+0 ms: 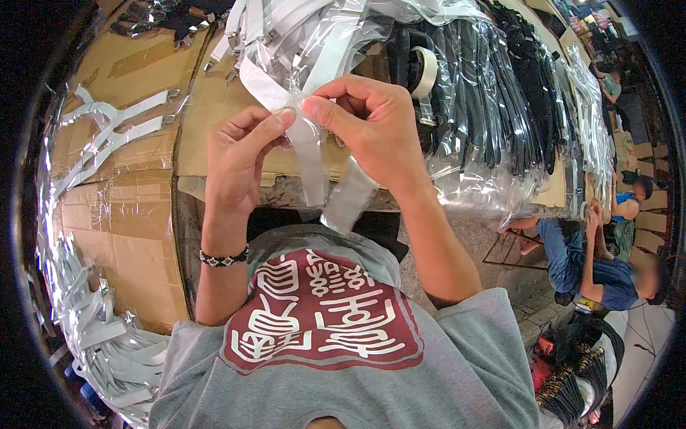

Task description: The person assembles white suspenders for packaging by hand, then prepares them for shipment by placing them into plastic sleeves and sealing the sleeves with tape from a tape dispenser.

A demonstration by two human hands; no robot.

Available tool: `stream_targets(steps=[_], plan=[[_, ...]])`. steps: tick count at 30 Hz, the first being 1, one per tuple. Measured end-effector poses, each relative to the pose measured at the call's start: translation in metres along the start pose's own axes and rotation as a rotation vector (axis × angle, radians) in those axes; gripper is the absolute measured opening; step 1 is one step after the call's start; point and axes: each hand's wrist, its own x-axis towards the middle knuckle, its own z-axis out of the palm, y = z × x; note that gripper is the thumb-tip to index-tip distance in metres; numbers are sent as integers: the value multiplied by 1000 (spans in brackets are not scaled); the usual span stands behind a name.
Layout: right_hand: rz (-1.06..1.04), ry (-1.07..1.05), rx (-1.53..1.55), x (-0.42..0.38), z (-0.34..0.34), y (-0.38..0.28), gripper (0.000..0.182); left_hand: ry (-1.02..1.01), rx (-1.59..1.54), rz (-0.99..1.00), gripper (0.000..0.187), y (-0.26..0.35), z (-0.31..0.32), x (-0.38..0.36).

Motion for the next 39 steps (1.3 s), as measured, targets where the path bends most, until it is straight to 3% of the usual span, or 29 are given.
stream_targets(steps=[11, 14, 23, 26, 32, 35, 39], plan=[[-154, 91, -260, -5, 6, 0, 6, -5, 12, 12, 17, 1, 1, -1], [-183, 143, -250, -4, 10, 1, 13, -3, 4, 16, 17, 1, 1, -1], [0, 123, -55, -1, 6, 0, 25, -2, 1, 17, 17, 0, 0, -1], [110, 231, 247, 3, 8, 1, 33, -5, -15, 16, 16, 1, 1, -1], [84, 128, 265, 6, 21, -4, 73, -12, -7, 24, 15, 0, 2, -1], [78, 157, 464, 13, 30, 6, 80, -22, 13, 48, 15, -2, 1, -2], [44, 172, 442, 13, 36, 6, 81, 3, 10, 44, 14, -3, -4, -1]])
